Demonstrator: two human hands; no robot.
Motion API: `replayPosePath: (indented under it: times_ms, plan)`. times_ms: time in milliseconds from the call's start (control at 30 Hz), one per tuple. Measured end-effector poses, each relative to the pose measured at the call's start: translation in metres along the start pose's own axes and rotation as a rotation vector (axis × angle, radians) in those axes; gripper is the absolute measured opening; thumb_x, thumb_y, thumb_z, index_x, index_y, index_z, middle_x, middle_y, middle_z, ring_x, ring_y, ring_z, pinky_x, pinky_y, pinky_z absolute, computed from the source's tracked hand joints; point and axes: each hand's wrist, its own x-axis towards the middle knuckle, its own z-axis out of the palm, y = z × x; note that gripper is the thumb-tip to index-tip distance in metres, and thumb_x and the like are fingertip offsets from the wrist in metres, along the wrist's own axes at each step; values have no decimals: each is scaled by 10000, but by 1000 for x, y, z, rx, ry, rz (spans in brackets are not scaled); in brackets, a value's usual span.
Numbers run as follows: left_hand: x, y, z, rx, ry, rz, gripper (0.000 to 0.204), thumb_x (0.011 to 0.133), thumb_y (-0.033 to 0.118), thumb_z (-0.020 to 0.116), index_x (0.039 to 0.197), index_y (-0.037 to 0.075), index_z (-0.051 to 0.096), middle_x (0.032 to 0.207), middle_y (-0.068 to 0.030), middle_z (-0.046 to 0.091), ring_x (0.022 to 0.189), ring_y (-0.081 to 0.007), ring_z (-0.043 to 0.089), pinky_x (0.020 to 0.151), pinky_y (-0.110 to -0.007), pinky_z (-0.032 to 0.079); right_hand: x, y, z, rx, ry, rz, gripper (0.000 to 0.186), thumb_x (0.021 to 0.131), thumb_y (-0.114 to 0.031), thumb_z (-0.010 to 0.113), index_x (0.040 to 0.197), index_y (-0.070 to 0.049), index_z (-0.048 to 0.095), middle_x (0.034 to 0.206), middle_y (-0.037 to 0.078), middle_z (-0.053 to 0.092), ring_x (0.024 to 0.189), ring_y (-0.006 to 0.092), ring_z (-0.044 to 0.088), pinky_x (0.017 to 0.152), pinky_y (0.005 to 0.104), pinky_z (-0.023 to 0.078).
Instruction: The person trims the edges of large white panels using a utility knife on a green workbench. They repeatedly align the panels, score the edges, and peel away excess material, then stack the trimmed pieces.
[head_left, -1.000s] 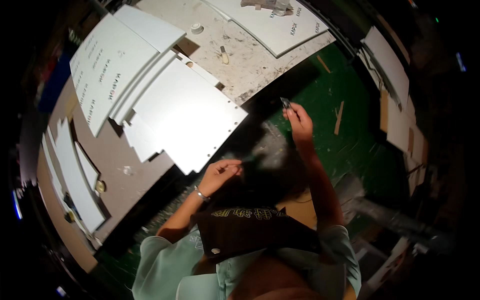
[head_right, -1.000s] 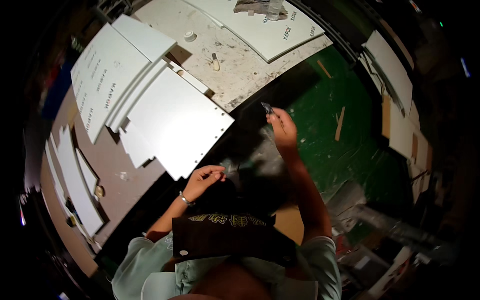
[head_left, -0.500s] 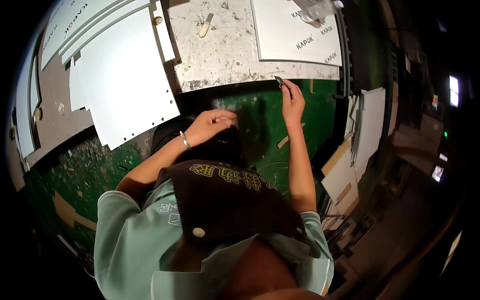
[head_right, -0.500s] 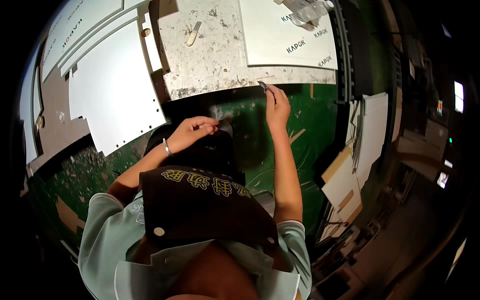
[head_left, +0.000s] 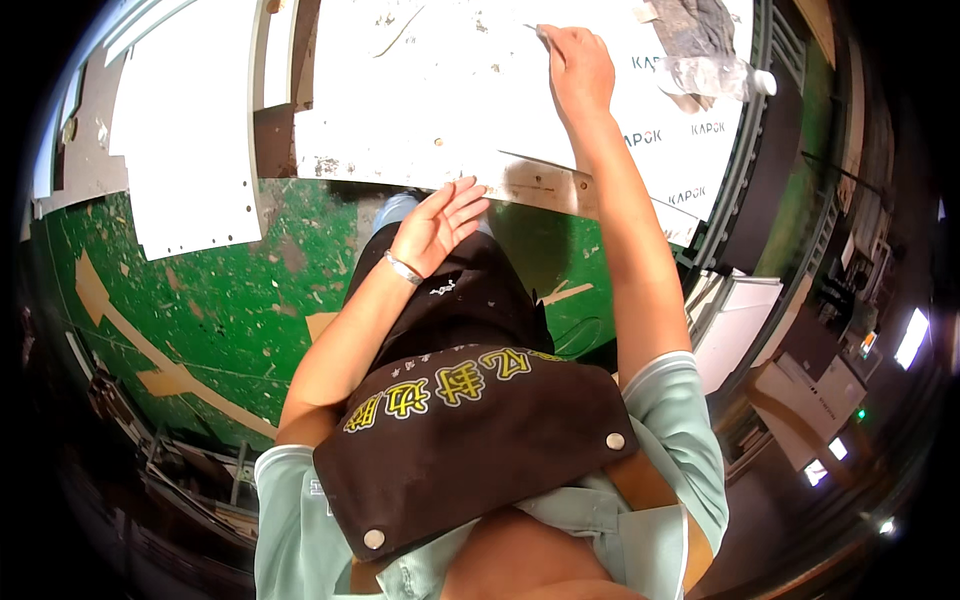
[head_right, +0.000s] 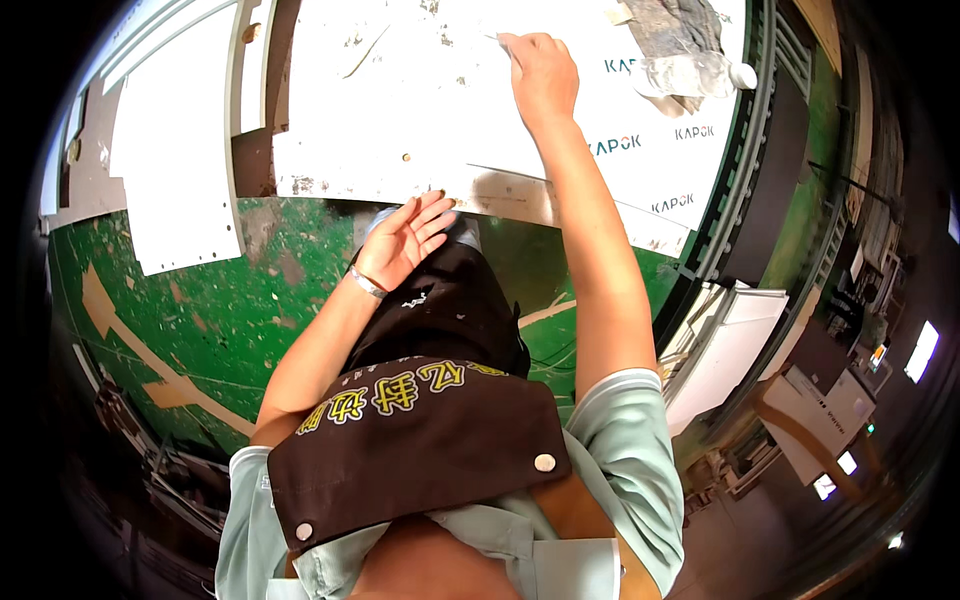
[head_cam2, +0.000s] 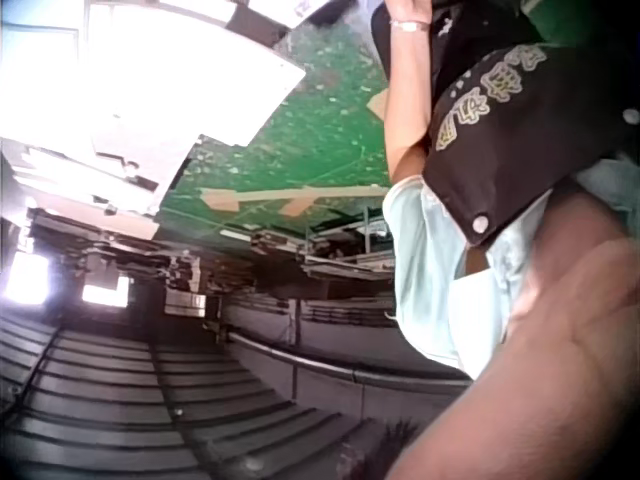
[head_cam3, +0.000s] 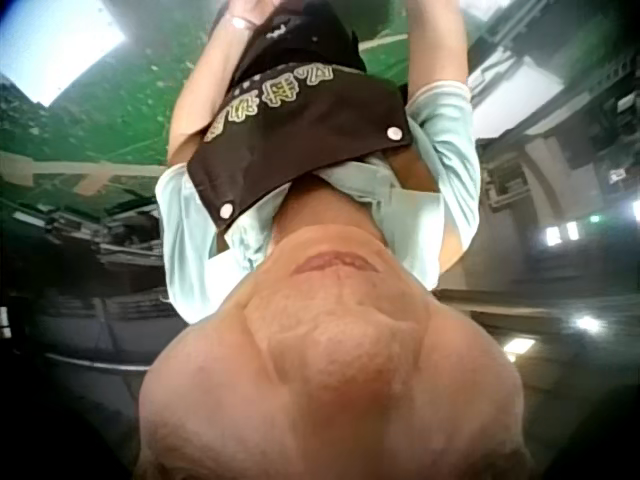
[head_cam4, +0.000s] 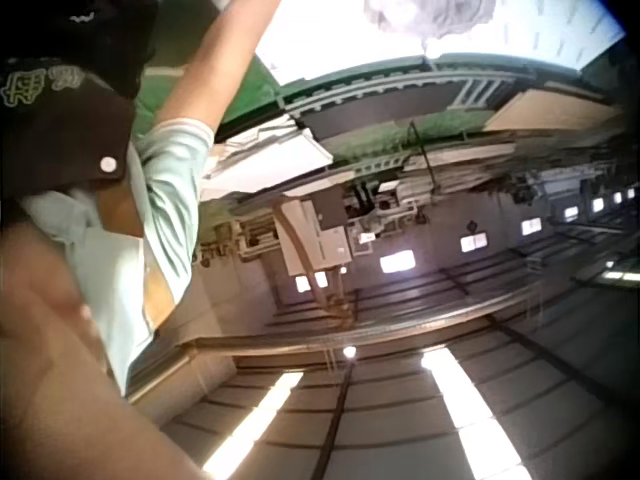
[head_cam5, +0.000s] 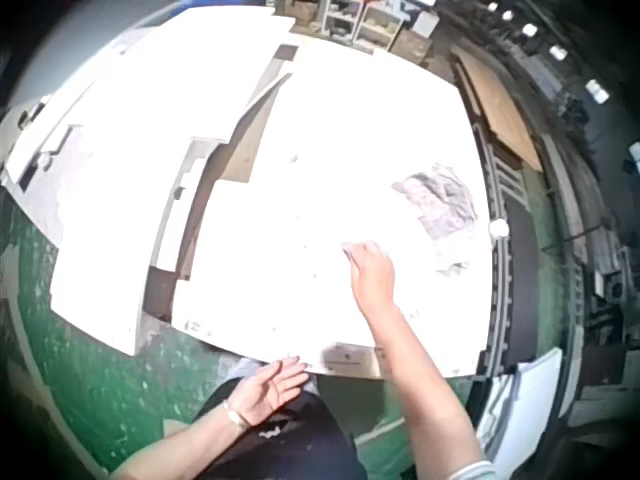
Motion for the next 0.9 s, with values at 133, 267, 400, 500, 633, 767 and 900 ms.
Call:
replayPosePath:
  times_ms: [133, 267, 400, 500, 633, 767, 900]
  plan:
    - [55, 8, -9, -86, 25, -9, 474, 1027, 379, 424, 1402, 92, 464, 1403, -76, 535, 1314, -234, 473, 1058, -381, 378, 28, 17, 45, -76, -28, -70, 238, 823, -68, 653, 998, -207, 737, 876, 23, 644, 848, 244, 588, 726, 364, 495]
    - [64, 17, -21, -75, 36, 1, 477, 1021, 398, 427, 1418, 137, 455, 1435, -60, 498, 1308, -231, 465, 1071, -382, 337, 14, 13, 67, -126, -103, -145, 249, 818, -63, 649, 1006, -202, 736, 875, 32, 650, 836, 255, 595, 707, 379, 502]
    - [52, 39, -49, -88, 68, 10, 479, 1019, 376, 429, 1428, 127, 439, 1417, -56, 509, 1295, -211, 477, 1053, -367, 357, -28, -32, 56, -95, -451, -75, 236, 819, -45, 641, 995, -176, 728, 892, 72, 664, 827, 288, 606, 675, 403, 496]
    - [40, 46, -61, -78, 92, 8, 472, 1020, 341, 411, 1434, 114, 429, 1392, -52, 527, 1276, -192, 494, 1028, -341, 379, -56, -52, 46, 114, -440, -219, 136, 874, -82, 625, 964, -95, 726, 885, 99, 645, 813, 282, 583, 699, 382, 477]
    - [33, 54, -81, -53, 58, -2, 458, 1030, 320, 379, 1431, 106, 429, 1365, -38, 543, 1256, -180, 508, 1017, -332, 394, -20, -24, 73, 12, -244, -55, 197, 842, -46, 633, 991, -137, 725, 878, 78, 650, 824, 283, 593, 690, 373, 489]
    - [30, 56, -91, -90, 41, 18, 451, 1031, 317, 381, 1428, 109, 431, 1365, -37, 541, 1252, -183, 512, 1021, -329, 397, -62, -53, 68, 78, -383, 118, 190, 841, -11, 625, 966, -118, 720, 823, 115, 636, 751, 294, 575, 662, 381, 477]
    - [21, 55, -92, -96, 61, 10, 454, 1033, 321, 381, 1427, 101, 429, 1361, -45, 543, 1250, -188, 513, 1025, -335, 397, -126, -75, 45, 113, -360, -63, 261, 782, -13, 685, 970, -182, 753, 844, 68, 631, 826, 264, 593, 718, 367, 475]
